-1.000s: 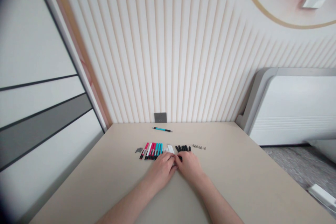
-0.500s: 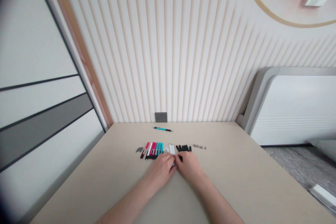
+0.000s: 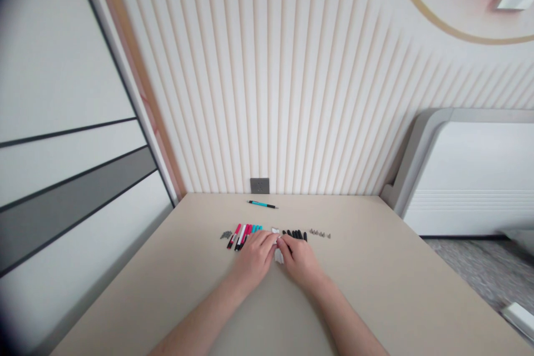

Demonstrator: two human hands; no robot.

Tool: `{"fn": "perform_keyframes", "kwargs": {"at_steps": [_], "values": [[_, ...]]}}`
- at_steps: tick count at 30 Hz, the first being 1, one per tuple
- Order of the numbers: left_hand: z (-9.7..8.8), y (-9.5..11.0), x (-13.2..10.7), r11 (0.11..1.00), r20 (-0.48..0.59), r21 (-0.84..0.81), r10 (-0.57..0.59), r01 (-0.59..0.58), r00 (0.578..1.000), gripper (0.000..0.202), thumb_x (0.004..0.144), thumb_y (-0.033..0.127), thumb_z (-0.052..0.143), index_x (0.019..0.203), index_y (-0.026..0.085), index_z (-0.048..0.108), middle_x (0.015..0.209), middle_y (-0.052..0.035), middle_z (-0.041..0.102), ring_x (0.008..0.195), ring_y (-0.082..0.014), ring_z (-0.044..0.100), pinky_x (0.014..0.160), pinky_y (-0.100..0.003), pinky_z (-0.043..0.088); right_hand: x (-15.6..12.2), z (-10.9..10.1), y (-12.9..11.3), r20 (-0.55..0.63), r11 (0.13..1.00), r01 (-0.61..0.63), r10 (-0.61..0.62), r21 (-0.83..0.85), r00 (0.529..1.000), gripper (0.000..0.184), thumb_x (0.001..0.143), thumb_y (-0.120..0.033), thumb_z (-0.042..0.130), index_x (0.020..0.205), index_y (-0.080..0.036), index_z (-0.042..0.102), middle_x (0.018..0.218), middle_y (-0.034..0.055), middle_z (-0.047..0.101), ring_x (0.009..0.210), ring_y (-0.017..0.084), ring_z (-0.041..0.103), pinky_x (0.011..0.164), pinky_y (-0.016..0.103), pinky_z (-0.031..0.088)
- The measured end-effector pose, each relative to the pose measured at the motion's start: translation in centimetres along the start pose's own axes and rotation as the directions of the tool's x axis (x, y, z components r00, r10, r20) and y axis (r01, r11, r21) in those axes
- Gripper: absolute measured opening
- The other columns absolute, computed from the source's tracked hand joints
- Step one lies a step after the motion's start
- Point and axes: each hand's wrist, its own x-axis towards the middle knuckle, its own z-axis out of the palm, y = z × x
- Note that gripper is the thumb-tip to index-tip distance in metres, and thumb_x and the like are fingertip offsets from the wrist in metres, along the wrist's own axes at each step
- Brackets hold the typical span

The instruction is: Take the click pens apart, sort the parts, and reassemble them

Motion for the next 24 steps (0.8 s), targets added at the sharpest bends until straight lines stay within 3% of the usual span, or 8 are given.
{"fn": "perform_keyframes", "kwargs": {"at_steps": [3,7,11,13,17,20,24], "values": [[0.0,0.1,-0.1,1.000,0.002,-0.011,-0.013,0.013,1.000,0.017,0.097,0.017,0.045,0.102,0.020,0.061,0.093,-0.0054,0.065,0.092,-0.0229,0.060,0.081,-0.038,0.048,-0.2,0.1,-0.1,0.015,0.992,0.083,-0.085,0.096,0.996,0.049,0.101,-0.046,0.025,0.078,-0.019,0.058,0.070,0.0044,0.063,0.064,0.016,0.054,0.065,0.026,0.041],[-0.3,0.8,0.0,1.000,-0.020,-0.007,-0.030,0.030,0.999,0.016,0.097,0.019,0.047,0.090,0.019,0.061,0.087,-0.0043,0.065,0.087,-0.0216,0.060,0.076,-0.035,0.048,-0.3,0.1,0.1,0.004,0.982,0.102,-0.104,0.159,0.995,0.048,0.100,-0.048,0.026,0.078,-0.019,0.058,0.071,0.0045,0.063,0.066,0.017,0.054,0.065,0.026,0.041],[-2.6,0.0,0.4,0.995,0.038,0.094,0.041,-0.045,0.998,0.017,0.097,0.019,0.048,0.087,0.020,0.061,0.084,-0.0030,0.065,0.087,-0.0210,0.060,0.077,-0.034,0.046,-0.4,0.2,0.0,0.009,0.978,0.109,-0.112,0.176,0.994,0.047,0.100,-0.048,0.028,0.079,-0.019,0.060,0.072,0.0039,0.064,0.068,0.017,0.055,0.066,0.026,0.041],[-4.5,-1.9,0.4,0.989,0.012,0.150,0.004,-0.006,1.000,0.017,0.098,0.021,0.046,0.092,0.021,0.062,0.085,-0.0032,0.066,0.086,-0.0212,0.061,0.080,-0.035,0.045,-0.4,0.1,-0.3,-0.001,0.984,0.082,-0.083,0.161,0.997,0.046,0.100,-0.047,0.030,0.079,-0.019,0.061,0.071,0.0034,0.064,0.067,0.017,0.056,0.065,0.025,0.040],[-7.4,-8.2,-0.7,0.944,-0.085,0.232,-0.219,0.233,0.972,0.024,0.098,0.023,0.040,0.093,0.020,0.064,0.091,-0.0055,0.068,0.089,-0.0212,0.061,0.084,-0.035,0.045,-0.3,0.0,-0.5,-0.043,0.980,0.020,-0.011,0.200,0.999,0.041,0.099,-0.040,0.032,0.094,-0.020,0.066,0.087,0.0061,0.070,0.080,0.019,0.062,0.072,0.026,0.045],[-7.5,-12.1,-2.0,0.892,-0.031,0.263,-0.373,0.367,0.928,0.026,0.096,0.023,0.039,0.087,0.020,0.064,0.086,-0.0051,0.068,0.084,-0.0199,0.062,0.080,-0.032,0.046,0.0,0.2,0.0,-0.066,0.978,0.036,-0.023,0.207,0.998,0.038,0.096,-0.029,0.033,0.116,-0.020,0.064,0.106,0.0087,0.069,0.098,0.021,0.062,0.086,0.029,0.047],[-6.1,-13.7,-3.3,0.857,0.074,0.342,-0.432,0.384,0.899,0.024,0.094,0.022,0.043,0.082,0.019,0.065,0.084,-0.0052,0.066,0.085,-0.0210,0.061,0.077,-0.031,0.044,0.3,0.9,1.0,-0.065,0.991,0.041,-0.033,0.131,0.997,0.045,0.093,-0.024,0.037,0.135,-0.018,0.052,0.112,0.0111,0.066,0.100,0.021,0.062,0.091,0.032,0.048]]}}
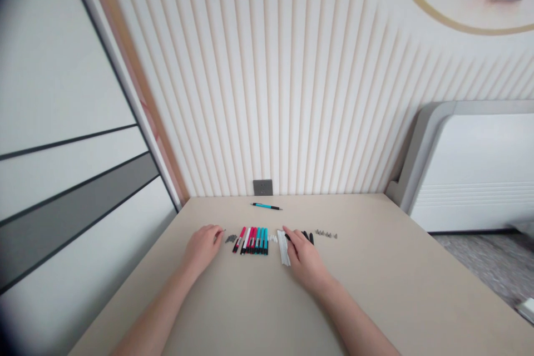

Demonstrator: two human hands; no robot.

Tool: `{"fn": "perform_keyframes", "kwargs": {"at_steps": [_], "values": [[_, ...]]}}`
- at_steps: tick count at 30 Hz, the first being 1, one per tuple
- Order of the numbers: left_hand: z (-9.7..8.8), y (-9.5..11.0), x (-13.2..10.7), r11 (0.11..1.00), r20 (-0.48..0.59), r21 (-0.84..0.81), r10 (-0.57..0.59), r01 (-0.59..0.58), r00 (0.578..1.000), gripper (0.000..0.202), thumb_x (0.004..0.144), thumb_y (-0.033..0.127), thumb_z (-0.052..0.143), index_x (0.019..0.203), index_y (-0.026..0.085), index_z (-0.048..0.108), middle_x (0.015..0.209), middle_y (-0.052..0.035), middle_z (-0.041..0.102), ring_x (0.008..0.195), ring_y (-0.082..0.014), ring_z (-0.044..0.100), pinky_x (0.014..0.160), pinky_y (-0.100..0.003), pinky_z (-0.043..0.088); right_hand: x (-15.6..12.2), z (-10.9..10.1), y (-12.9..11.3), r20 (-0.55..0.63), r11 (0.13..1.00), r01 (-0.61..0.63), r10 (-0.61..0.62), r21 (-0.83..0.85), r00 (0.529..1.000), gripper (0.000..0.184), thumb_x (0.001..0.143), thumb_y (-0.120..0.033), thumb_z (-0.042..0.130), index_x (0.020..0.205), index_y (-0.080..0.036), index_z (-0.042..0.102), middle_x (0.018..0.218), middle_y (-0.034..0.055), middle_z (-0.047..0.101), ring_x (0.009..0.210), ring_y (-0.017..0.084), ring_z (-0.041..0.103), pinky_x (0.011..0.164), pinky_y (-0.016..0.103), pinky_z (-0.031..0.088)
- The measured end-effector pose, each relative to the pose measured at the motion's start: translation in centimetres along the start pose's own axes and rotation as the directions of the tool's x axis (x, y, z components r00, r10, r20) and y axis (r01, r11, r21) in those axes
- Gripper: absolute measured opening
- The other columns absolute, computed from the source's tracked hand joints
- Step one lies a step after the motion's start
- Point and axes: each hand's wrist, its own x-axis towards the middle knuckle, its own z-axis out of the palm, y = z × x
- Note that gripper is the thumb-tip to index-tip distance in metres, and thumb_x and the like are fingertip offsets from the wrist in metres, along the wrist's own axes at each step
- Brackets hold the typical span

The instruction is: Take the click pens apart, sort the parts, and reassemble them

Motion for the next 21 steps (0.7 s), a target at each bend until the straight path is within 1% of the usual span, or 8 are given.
{"fn": "perform_keyframes", "kwargs": {"at_steps": [3,5,8,11,13,15,17,21], "values": [[0.50,0.40,-0.36,0.999,0.003,0.033,0.033,-0.033,0.999,0.023,0.094,0.022,0.045,0.087,0.020,0.066,0.088,-0.0060,0.066,0.089,-0.0220,0.060,0.077,-0.031,0.042,0.00,0.28,0.24,0.000,1.000,-0.011,0.011,-0.019,1.000,0.044,0.094,-0.028,0.039,0.136,-0.019,0.051,0.125,0.0110,0.062,0.111,0.022,0.059,0.096,0.034,0.045],[0.57,0.62,-0.50,0.998,0.010,0.049,0.031,-0.032,0.999,0.023,0.094,0.022,0.045,0.087,0.019,0.066,0.089,-0.0064,0.066,0.089,-0.0223,0.060,0.077,-0.032,0.042,-0.04,0.24,0.04,0.016,1.000,-0.009,0.009,-0.017,1.000,0.042,0.094,-0.031,0.041,0.132,-0.021,0.054,0.127,0.0095,0.062,0.111,0.023,0.059,0.095,0.035,0.046],[0.75,0.67,-0.60,0.998,0.031,0.060,0.016,-0.018,0.999,0.023,0.093,0.022,0.046,0.085,0.019,0.067,0.089,-0.0070,0.066,0.088,-0.0223,0.060,0.077,-0.032,0.042,-0.11,0.05,-0.42,0.034,1.000,-0.024,0.025,-0.018,0.999,0.041,0.093,-0.035,0.042,0.129,-0.021,0.057,0.112,0.0087,0.069,0.095,0.022,0.064,0.087,0.034,0.049],[1.02,0.62,-0.64,0.999,0.032,0.039,0.016,-0.017,0.999,0.023,0.093,0.022,0.045,0.086,0.018,0.067,0.088,-0.0074,0.066,0.088,-0.0223,0.060,0.078,-0.031,0.042,-0.17,-0.04,-0.60,0.022,0.998,-0.056,0.057,-0.016,0.998,0.041,0.093,-0.038,0.043,0.129,-0.022,0.057,0.094,0.0068,0.071,0.082,0.021,0.064,0.077,0.033,0.050],[1.15,0.61,-0.67,1.000,0.025,-0.001,0.028,-0.028,0.999,0.023,0.094,0.023,0.045,0.093,0.017,0.068,0.091,-0.0080,0.067,0.090,-0.0225,0.061,0.080,-0.032,0.043,-0.18,-0.01,-0.51,-0.003,0.997,-0.078,0.078,0.012,0.997,0.041,0.093,-0.040,0.044,0.128,-0.023,0.057,0.095,0.0070,0.071,0.082,0.021,0.065,0.073,0.031,0.050],[1.19,0.63,-0.71,0.997,0.026,-0.059,0.050,-0.048,0.998,0.024,0.094,0.025,0.046,0.104,0.017,0.067,0.097,-0.0089,0.068,0.095,-0.0230,0.061,0.085,-0.032,0.043,-0.17,0.07,-0.36,-0.023,0.993,-0.097,0.098,0.067,0.995,0.039,0.094,-0.041,0.044,0.126,-0.024,0.056,0.099,0.0076,0.072,0.085,0.021,0.065,0.070,0.029,0.049],[1.14,0.66,-0.76,0.992,0.038,-0.107,0.077,-0.073,0.996,0.026,0.094,0.027,0.048,0.112,0.017,0.065,0.101,-0.0095,0.067,0.098,-0.0234,0.060,0.087,-0.032,0.042,-0.15,0.15,-0.24,-0.029,0.986,-0.111,0.115,0.123,0.993,0.037,0.094,-0.042,0.043,0.124,-0.024,0.054,0.099,0.0072,0.073,0.083,0.020,0.066,0.068,0.028,0.049],[0.93,0.78,-0.81,0.986,0.085,-0.134,0.111,-0.099,0.990,0.024,0.093,0.026,0.051,0.110,0.019,0.068,0.097,-0.0086,0.066,0.096,-0.0232,0.061,0.086,-0.032,0.043,-0.10,0.18,-0.32,-0.036,0.978,-0.130,0.138,0.165,0.990,0.032,0.093,-0.046,0.046,0.116,-0.024,0.053,0.090,0.0058,0.073,0.075,0.020,0.065,0.062,0.027,0.047]]}}
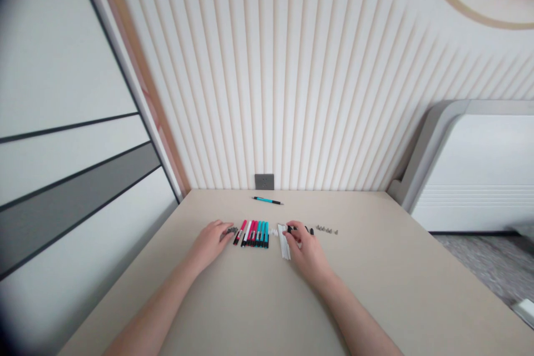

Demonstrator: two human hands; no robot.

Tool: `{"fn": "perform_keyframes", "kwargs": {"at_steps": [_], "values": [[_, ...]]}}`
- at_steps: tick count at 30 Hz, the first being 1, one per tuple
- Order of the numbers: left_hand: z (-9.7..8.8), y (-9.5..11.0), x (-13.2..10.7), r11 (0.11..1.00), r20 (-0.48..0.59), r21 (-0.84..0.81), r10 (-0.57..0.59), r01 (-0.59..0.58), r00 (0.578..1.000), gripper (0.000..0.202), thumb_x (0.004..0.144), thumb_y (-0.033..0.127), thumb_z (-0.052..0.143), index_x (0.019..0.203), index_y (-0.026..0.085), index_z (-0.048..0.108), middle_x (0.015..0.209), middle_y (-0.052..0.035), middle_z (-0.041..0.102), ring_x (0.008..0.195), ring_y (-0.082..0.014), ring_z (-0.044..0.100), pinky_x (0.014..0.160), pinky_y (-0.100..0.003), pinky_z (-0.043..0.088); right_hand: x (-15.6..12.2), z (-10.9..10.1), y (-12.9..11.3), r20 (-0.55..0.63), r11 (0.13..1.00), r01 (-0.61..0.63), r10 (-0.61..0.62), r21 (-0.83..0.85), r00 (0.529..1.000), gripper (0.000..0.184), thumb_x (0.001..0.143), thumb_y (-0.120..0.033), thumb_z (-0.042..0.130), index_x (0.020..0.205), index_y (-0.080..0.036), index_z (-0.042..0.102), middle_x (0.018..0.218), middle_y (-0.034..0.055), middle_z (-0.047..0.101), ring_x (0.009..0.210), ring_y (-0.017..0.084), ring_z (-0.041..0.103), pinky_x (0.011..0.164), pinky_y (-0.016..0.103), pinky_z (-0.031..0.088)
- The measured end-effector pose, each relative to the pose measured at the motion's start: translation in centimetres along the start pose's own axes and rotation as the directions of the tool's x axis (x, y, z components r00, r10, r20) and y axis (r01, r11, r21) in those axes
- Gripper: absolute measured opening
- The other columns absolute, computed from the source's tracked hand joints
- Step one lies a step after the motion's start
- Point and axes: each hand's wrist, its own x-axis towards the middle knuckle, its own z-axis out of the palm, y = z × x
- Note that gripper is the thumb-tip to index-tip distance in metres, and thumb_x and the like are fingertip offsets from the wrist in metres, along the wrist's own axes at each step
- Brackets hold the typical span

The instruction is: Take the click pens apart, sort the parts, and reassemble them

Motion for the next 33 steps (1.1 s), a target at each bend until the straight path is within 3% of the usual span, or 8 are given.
{"fn": "perform_keyframes", "kwargs": {"at_steps": [7,10,14,19,24,28,33], "values": [[-0.2,0.3,0.2,1.000,0.052,-0.016,0.005,-0.004,0.999,0.024,0.091,0.021,0.053,0.110,0.020,0.068,0.100,-0.0082,0.066,0.096,-0.0226,0.062,0.084,-0.030,0.043,0.3,-0.2,0.0,-0.067,0.999,0.048,-0.048,-0.012,0.997,0.032,0.090,-0.050,0.051,0.098,-0.021,0.060,0.089,0.0073,0.069,0.082,0.021,0.061,0.067,0.029,0.046],[-0.3,0.3,0.2,0.999,0.061,-0.032,0.020,-0.018,0.998,0.023,0.092,0.020,0.052,0.109,0.021,0.068,0.099,-0.0074,0.065,0.095,-0.0220,0.062,0.083,-0.030,0.044,0.6,-0.3,0.3,-0.145,0.999,0.052,-0.054,-0.016,0.988,0.035,0.088,-0.053,0.054,0.093,-0.020,0.062,0.078,0.0044,0.064,0.071,0.018,0.056,0.064,0.029,0.044],[-0.2,0.3,0.2,0.999,0.049,-0.037,0.032,-0.030,0.998,0.024,0.092,0.020,0.052,0.111,0.020,0.067,0.100,-0.0077,0.065,0.094,-0.0222,0.062,0.084,-0.031,0.045,0.9,-0.4,0.7,-0.229,0.994,0.008,0.018,0.109,0.973,0.042,0.086,-0.059,0.055,0.095,-0.019,0.061,0.064,-0.0014,0.056,0.058,0.015,0.049,0.056,0.027,0.040],[0.4,-0.2,0.1,0.997,-0.043,-0.034,0.063,-0.064,0.997,0.026,0.094,0.024,0.048,0.112,0.018,0.066,0.101,-0.0089,0.063,0.098,-0.0234,0.061,0.088,-0.035,0.046,1.2,-0.8,1.2,-0.277,0.990,-0.010,0.049,0.140,0.960,0.041,0.085,-0.058,0.057,0.097,-0.019,0.060,0.069,0.0011,0.062,0.061,0.016,0.054,0.058,0.028,0.042],[0.5,-0.3,0.3,0.985,-0.224,-0.074,0.137,-0.157,0.965,0.028,0.096,0.026,0.044,0.113,0.018,0.065,0.104,-0.0096,0.062,0.101,-0.0241,0.059,0.092,-0.040,0.047,1.9,-2.5,2.1,-0.357,0.980,-0.087,0.147,0.179,0.923,0.043,0.081,-0.060,0.060,0.095,-0.019,0.060,0.080,0.0065,0.072,0.066,0.019,0.061,0.063,0.031,0.046],[-0.2,1.0,0.2,0.938,-0.344,-0.144,0.252,-0.316,0.904,0.029,0.098,0.028,0.043,0.120,0.021,0.061,0.109,-0.0089,0.062,0.104,-0.0224,0.058,0.094,-0.040,0.047,1.7,-2.9,1.6,-0.249,0.954,-0.064,0.141,0.293,0.958,0.045,0.082,-0.057,0.060,0.106,-0.018,0.060,0.087,0.0095,0.074,0.073,0.021,0.065,0.069,0.033,0.050],[-0.3,3.8,-0.6,0.866,-0.301,-0.139,0.426,-0.481,0.853,0.033,0.096,0.033,0.051,0.127,0.024,0.057,0.112,-0.0088,0.063,0.105,-0.0228,0.059,0.093,-0.040,0.049,0.1,-0.2,-0.8,-0.006,0.983,0.048,-0.048,0.175,0.999,0.033,0.087,-0.048,0.057,0.096,-0.018,0.067,0.080,0.0062,0.072,0.074,0.020,0.065,0.069,0.030,0.049]]}}
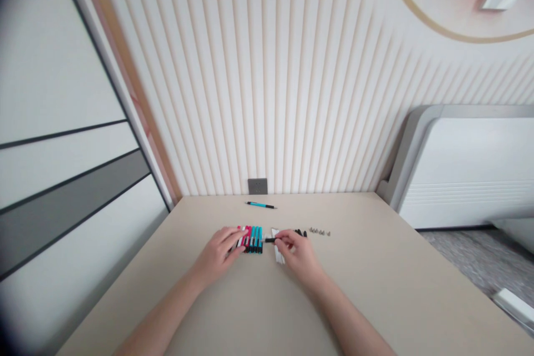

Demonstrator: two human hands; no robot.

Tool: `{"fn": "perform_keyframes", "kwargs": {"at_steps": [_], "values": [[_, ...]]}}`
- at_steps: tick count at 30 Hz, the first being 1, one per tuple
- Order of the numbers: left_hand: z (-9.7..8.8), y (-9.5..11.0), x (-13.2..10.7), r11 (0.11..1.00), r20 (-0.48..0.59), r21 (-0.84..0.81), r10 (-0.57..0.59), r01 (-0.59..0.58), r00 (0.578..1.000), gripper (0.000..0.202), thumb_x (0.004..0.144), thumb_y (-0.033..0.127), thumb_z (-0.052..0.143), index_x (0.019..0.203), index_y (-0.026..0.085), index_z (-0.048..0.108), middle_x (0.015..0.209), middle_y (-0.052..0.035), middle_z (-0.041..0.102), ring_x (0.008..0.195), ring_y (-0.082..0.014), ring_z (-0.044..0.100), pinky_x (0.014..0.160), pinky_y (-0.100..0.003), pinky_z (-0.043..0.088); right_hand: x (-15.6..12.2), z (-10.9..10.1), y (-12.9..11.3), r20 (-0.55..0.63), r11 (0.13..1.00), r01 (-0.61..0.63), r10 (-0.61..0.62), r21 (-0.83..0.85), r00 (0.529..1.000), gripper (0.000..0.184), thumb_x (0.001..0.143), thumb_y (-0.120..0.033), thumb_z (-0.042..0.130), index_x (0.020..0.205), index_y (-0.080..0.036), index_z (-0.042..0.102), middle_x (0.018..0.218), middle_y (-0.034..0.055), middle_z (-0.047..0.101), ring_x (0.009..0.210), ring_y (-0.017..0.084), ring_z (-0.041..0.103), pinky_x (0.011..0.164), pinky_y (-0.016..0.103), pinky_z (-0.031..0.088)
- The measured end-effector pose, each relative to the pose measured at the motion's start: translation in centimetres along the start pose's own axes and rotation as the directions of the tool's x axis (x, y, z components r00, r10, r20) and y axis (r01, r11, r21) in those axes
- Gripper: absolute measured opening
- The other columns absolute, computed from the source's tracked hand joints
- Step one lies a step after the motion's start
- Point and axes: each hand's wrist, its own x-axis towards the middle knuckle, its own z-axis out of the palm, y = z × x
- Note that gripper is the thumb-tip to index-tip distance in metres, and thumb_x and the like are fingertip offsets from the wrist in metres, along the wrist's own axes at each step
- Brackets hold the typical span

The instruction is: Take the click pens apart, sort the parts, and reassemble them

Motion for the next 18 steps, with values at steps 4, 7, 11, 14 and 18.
{"fn": "perform_keyframes", "kwargs": {"at_steps": [4,7,11,14,18], "values": [[0.9,1.4,0.3,0.994,0.098,-0.028,0.111,-0.109,0.989,0.027,0.096,0.032,0.052,0.120,0.023,0.062,0.101,-0.0071,0.067,0.097,-0.0218,0.060,0.094,-0.042,0.048,-1.0,2.0,-1.4,0.116,0.995,0.093,-0.088,-0.038,0.989,0.024,0.089,-0.037,0.055,0.097,-0.020,0.069,0.083,0.0037,0.072,0.077,0.018,0.066,0.075,0.029,0.049],[1.2,1.6,0.4,0.988,0.113,-0.044,0.150,-0.145,0.982,0.022,0.097,0.028,0.049,0.109,0.020,0.066,0.088,-0.0058,0.068,0.087,-0.0204,0.061,0.086,-0.039,0.050,-1.2,2.2,-2.0,0.145,0.991,0.111,-0.100,-0.069,0.984,0.023,0.089,-0.036,0.054,0.097,-0.021,0.069,0.085,0.0040,0.072,0.079,0.019,0.066,0.075,0.029,0.049],[1.3,1.5,0.5,0.988,0.075,-0.043,0.149,-0.146,0.986,0.021,0.097,0.027,0.051,0.104,0.018,0.068,0.085,-0.0058,0.068,0.084,-0.0199,0.061,0.082,-0.037,0.051,-1.2,1.8,-2.2,0.183,0.990,0.118,-0.102,-0.081,0.978,0.026,0.091,-0.037,0.051,0.099,-0.020,0.070,0.088,0.0046,0.073,0.081,0.019,0.065,0.072,0.028,0.049],[1.3,1.5,0.4,0.985,0.056,-0.064,0.162,-0.158,0.985,0.020,0.097,0.026,0.051,0.105,0.018,0.067,0.085,-0.0054,0.068,0.085,-0.0191,0.061,0.084,-0.036,0.051,-1.2,1.8,-2.1,0.212,0.990,0.111,-0.091,-0.086,0.973,0.028,0.093,-0.035,0.047,0.103,-0.021,0.070,0.083,0.0030,0.073,0.076,0.018,0.064,0.069,0.027,0.048],[1.4,1.5,0.4,0.986,0.070,-0.072,0.154,-0.149,0.986,0.019,0.096,0.028,0.053,0.107,0.019,0.067,0.087,-0.0051,0.069,0.087,-0.0193,0.062,0.085,-0.036,0.050,-1.1,1.8,-1.8,0.221,0.985,0.124,-0.095,-0.122,0.971,0.028,0.095,-0.033,0.046,0.102,-0.022,0.071,0.078,0.0021,0.072,0.073,0.017,0.063,0.067,0.026,0.045]]}}
